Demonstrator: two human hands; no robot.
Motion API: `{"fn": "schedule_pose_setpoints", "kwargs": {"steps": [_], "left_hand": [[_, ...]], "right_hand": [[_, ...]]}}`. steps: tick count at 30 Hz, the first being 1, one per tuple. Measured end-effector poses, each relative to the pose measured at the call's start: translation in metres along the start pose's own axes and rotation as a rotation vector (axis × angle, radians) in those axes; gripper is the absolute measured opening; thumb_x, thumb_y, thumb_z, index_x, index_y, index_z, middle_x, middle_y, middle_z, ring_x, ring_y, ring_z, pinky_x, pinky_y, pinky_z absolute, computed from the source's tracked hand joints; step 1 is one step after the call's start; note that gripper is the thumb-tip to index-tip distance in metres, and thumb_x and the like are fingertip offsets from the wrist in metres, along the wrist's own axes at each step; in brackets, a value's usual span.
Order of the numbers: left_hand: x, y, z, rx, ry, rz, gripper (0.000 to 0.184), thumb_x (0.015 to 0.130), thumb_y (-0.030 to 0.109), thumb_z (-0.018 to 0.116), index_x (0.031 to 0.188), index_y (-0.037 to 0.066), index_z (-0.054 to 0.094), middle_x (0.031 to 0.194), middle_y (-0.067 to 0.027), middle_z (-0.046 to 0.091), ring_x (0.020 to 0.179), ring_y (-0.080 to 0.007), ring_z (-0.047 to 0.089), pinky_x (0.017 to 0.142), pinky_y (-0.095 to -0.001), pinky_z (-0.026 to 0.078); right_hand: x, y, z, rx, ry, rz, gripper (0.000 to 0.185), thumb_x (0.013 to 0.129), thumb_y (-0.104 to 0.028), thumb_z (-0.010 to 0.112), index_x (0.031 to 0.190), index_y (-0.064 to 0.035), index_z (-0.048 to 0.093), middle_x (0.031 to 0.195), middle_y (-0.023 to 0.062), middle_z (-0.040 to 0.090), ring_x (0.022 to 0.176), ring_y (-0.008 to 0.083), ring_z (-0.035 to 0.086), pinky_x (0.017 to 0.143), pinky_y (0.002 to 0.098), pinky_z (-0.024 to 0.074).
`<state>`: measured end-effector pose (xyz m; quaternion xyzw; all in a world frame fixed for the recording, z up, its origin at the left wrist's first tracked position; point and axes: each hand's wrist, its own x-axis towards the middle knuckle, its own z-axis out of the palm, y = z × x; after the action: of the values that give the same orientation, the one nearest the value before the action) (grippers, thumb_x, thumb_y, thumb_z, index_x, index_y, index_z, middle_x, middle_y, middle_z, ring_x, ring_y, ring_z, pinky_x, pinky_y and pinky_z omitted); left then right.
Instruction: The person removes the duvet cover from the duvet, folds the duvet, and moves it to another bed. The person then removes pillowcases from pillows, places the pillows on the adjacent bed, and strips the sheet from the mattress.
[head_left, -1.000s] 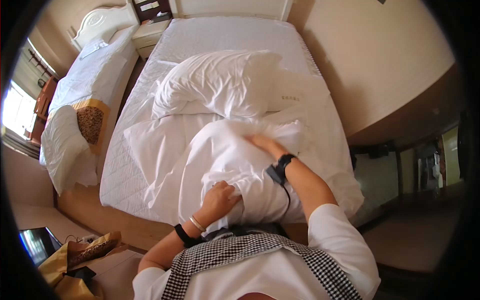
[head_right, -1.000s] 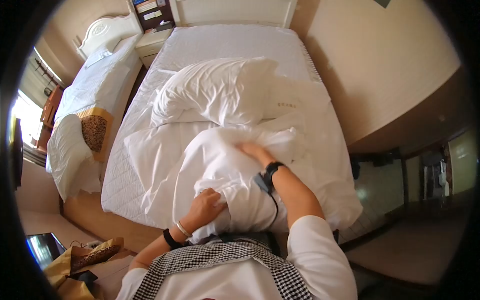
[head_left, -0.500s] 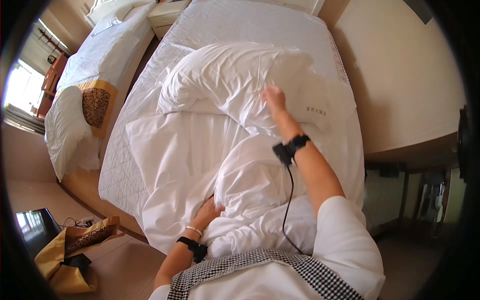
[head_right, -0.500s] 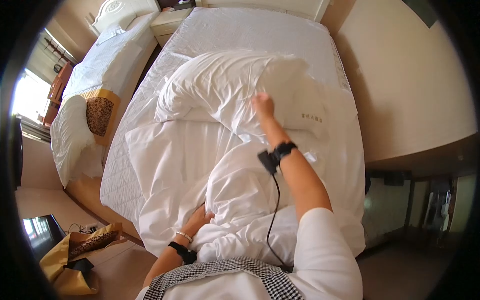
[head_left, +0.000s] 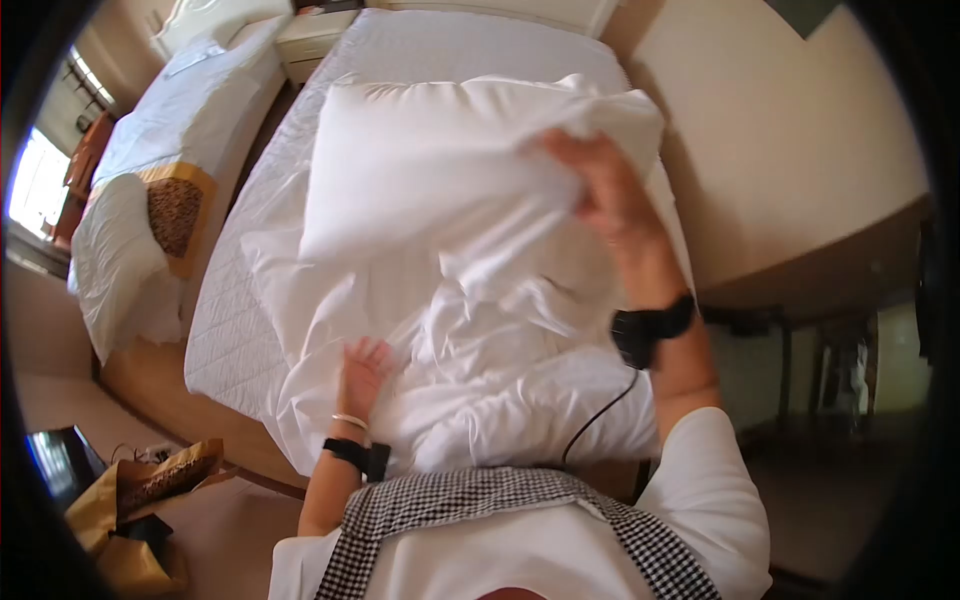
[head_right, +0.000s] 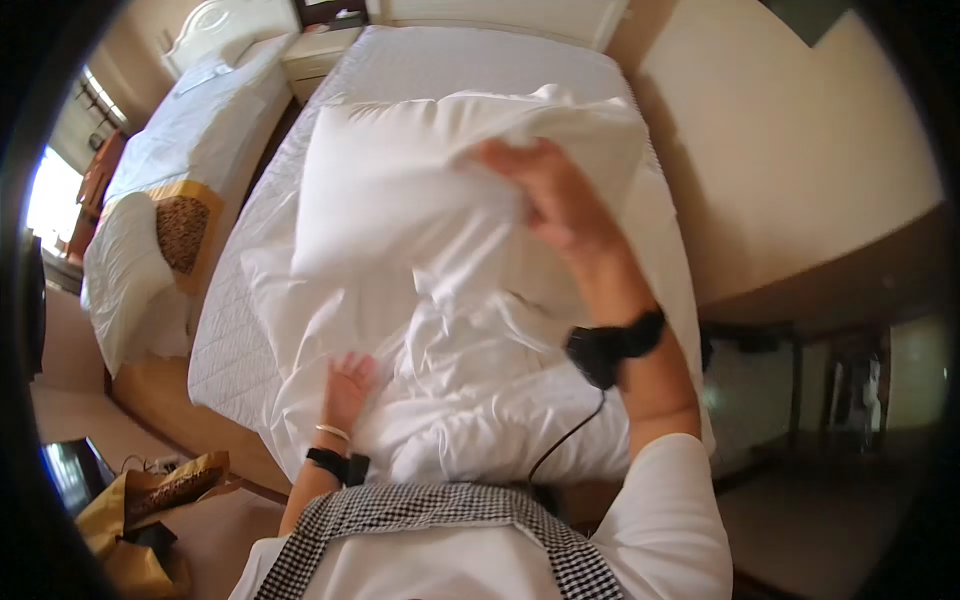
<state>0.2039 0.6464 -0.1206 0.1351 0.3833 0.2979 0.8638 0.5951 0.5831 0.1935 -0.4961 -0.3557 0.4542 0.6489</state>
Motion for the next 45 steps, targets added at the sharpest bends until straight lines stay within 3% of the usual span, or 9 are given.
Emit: {"fn": "schedule_pose_setpoints", "kwargs": {"steps": [5, 10, 13, 23, 26, 28, 31, 37, 45], "left_hand": [[0.0, 0.072, -0.01, 0.078, -0.171, -0.013, 0.074, 0.092, 0.059, 0.034, 0.137, 0.0, 0.035, 0.128, -0.0175, 0.051, 0.116, -0.0281, 0.052, 0.1, -0.044, 0.041], [-0.039, 0.032, 0.055, 0.835, -0.539, 0.085, 0.069, 0.094, 0.046, 0.045, 0.138, -0.005, 0.032, 0.138, -0.0192, 0.041, 0.126, -0.0267, 0.043, 0.105, -0.0322, 0.033], [-0.058, 0.013, 0.094, 1.322, -0.229, 0.052, 0.077, 0.091, 0.048, 0.049, 0.141, -0.006, 0.025, 0.145, -0.0207, 0.032, 0.132, -0.0314, 0.034, 0.106, -0.034, 0.031], [-0.064, 0.023, 0.065, 1.38, -0.372, 0.137, 0.054, 0.095, 0.042, 0.043, 0.082, -0.006, 0.063, 0.07, -0.0105, 0.063, 0.062, -0.0176, 0.055, 0.064, -0.0339, 0.045], [-0.054, 0.025, 0.035, 1.504, -0.356, 0.259, 0.041, 0.094, 0.03, 0.048, 0.076, -0.005, 0.059, 0.069, -0.0152, 0.062, 0.06, -0.0245, 0.057, 0.061, -0.0366, 0.045], [-0.063, 0.028, 0.04, 1.612, -0.257, 0.312, 0.035, 0.092, 0.025, 0.05, 0.075, -0.004, 0.057, 0.069, -0.0195, 0.062, 0.062, -0.0306, 0.058, 0.06, -0.0388, 0.045], [-0.051, 0.03, 0.013, 1.738, -0.11, 0.555, 0.022, 0.09, 0.019, 0.052, 0.079, 0.0, 0.055, 0.069, -0.0233, 0.058, 0.058, -0.0379, 0.051, 0.056, -0.0408, 0.042], [-0.03, 0.032, 0.026, 1.743, -0.2, 0.718, 0.022, 0.09, 0.023, 0.05, 0.083, 0.003, 0.054, 0.077, -0.0248, 0.061, 0.076, -0.045, 0.057, 0.063, -0.0512, 0.043], [-0.08, 0.102, 0.243, 1.439, -0.281, 1.456, 0.014, 0.09, 0.016, 0.055, 0.089, 0.001, 0.053, 0.083, -0.0208, 0.061, 0.075, -0.0374, 0.058, 0.063, -0.0478, 0.043]], "right_hand": [[-0.171, -0.077, 0.009, 0.137, 0.49, -0.163, 0.038, 0.093, -0.035, 0.051, 0.108, -0.0015, 0.061, 0.1, 0.009, 0.066, 0.091, 0.0188, 0.063, 0.084, 0.0315, 0.0498], [-0.266, 0.06, -0.031, -0.451, 0.696, 0.516, 0.065, 0.094, -0.051, 0.042, 0.13, 0.0038, 0.047, 0.134, 0.0124, 0.047, 0.121, 0.0179, 0.044, 0.104, 0.0302, 0.0317], [-0.315, 0.15, -0.018, -0.573, 0.874, 0.455, 0.067, 0.094, -0.053, 0.038, 0.114, 0.0087, 0.057, 0.117, 0.0186, 0.059, 0.111, 0.0292, 0.053, 0.097, 0.0347, 0.038], [-0.386, 0.192, -0.083, -1.515, 1.246, 0.287, 0.037, 0.091, -0.023, 0.044, 0.086, 0.0058, 0.067, 0.101, 0.0293, 0.062, 0.098, 0.0426, 0.057, 0.088, 0.0464, 0.0431], [-0.431, 0.178, -0.11, -1.367, 1.017, 0.809, 0.034, 0.087, -0.018, 0.048, 0.109, 0.0056, 0.059, 0.109, 0.0241, 0.061, 0.092, 0.0398, 0.059, 0.084, 0.0458, 0.0464], [-0.5, 0.204, -0.121, -0.586, 1.38, 0.324, 0.052, 0.092, -0.037, 0.049, 0.126, 0.0017, 0.051, 0.121, 0.0156, 0.056, 0.106, 0.0248, 0.055, 0.09, 0.0329, 0.0431], [-0.541, 0.181, -0.094, -0.109, 1.334, 0.48, 0.059, 0.09, -0.044, 0.054, 0.131, -0.0023, 0.048, 0.13, 0.0103, 0.053, 0.116, 0.0235, 0.051, 0.098, 0.032, 0.0392], [-0.477, 0.114, -0.013, 0.062, 1.393, 0.317, 0.059, 0.09, -0.044, 0.054, 0.132, -0.0034, 0.047, 0.127, 0.0085, 0.053, 0.114, 0.0197, 0.049, 0.093, 0.0287, 0.0402], [-0.4, -0.119, 0.092, -0.992, 1.034, -0.444, 0.038, 0.096, -0.021, 0.044, 0.119, 0.0079, 0.052, 0.121, 0.0129, 0.054, 0.112, 0.0218, 0.048, 0.099, 0.0321, 0.0344]]}}
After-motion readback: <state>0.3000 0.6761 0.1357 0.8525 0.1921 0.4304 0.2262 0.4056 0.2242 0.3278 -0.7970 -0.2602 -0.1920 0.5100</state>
